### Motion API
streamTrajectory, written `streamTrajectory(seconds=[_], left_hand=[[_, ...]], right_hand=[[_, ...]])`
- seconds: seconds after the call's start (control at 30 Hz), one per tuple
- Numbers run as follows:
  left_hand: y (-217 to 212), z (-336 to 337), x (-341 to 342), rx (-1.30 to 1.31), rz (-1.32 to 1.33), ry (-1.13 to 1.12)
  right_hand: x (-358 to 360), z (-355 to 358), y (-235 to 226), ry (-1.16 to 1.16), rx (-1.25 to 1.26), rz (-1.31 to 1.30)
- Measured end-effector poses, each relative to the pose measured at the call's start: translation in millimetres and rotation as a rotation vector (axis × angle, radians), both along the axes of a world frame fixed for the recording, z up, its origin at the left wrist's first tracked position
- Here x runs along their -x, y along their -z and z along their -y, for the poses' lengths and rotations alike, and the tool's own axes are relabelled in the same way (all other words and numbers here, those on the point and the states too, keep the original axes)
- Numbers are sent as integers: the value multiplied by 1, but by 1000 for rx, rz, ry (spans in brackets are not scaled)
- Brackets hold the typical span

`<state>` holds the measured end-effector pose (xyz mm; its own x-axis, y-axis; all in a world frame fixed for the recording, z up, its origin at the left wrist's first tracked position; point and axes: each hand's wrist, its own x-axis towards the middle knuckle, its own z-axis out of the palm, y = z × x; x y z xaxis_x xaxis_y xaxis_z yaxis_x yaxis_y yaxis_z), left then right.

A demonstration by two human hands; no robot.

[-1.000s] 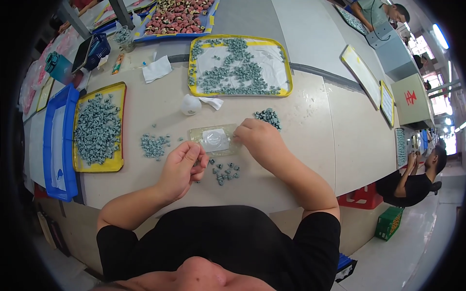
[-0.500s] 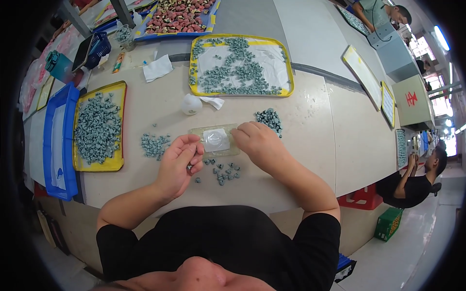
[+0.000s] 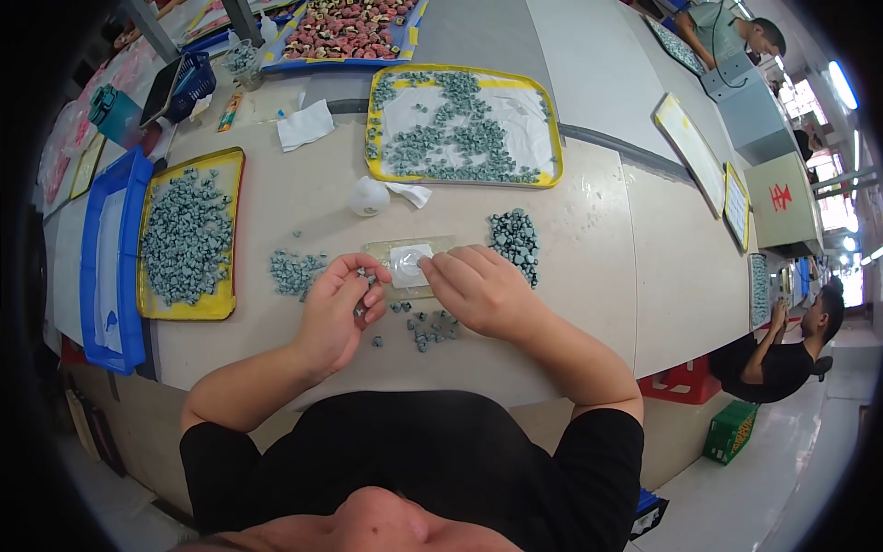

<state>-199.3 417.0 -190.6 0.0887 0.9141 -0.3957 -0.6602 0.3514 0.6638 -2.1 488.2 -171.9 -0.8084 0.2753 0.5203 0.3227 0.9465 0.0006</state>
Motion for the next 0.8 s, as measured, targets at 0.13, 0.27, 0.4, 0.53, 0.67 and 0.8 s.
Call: streamTrajectory(seconds=[0.13, 0.27, 0.4, 0.53, 0.67, 0.8], left_hand=[[-3, 2, 6, 18, -4, 32], [-4, 3, 12, 6, -28, 74], [-2, 2, 13, -10, -19, 70], [-5, -6, 16, 7, 35, 17], [-13, 0, 29, -31, 4, -19], [-37, 39, 47, -95, -54, 25]], right_hand=[[6, 2, 0, -7, -2, 18], [10, 3, 0, -2, 7, 22], [13, 7, 7, 100, 383, -218], [14, -3, 14, 226, 954, -461], [31, 1, -1, 282, 1330, -601], [49, 41, -40, 367, 1162, -467]])
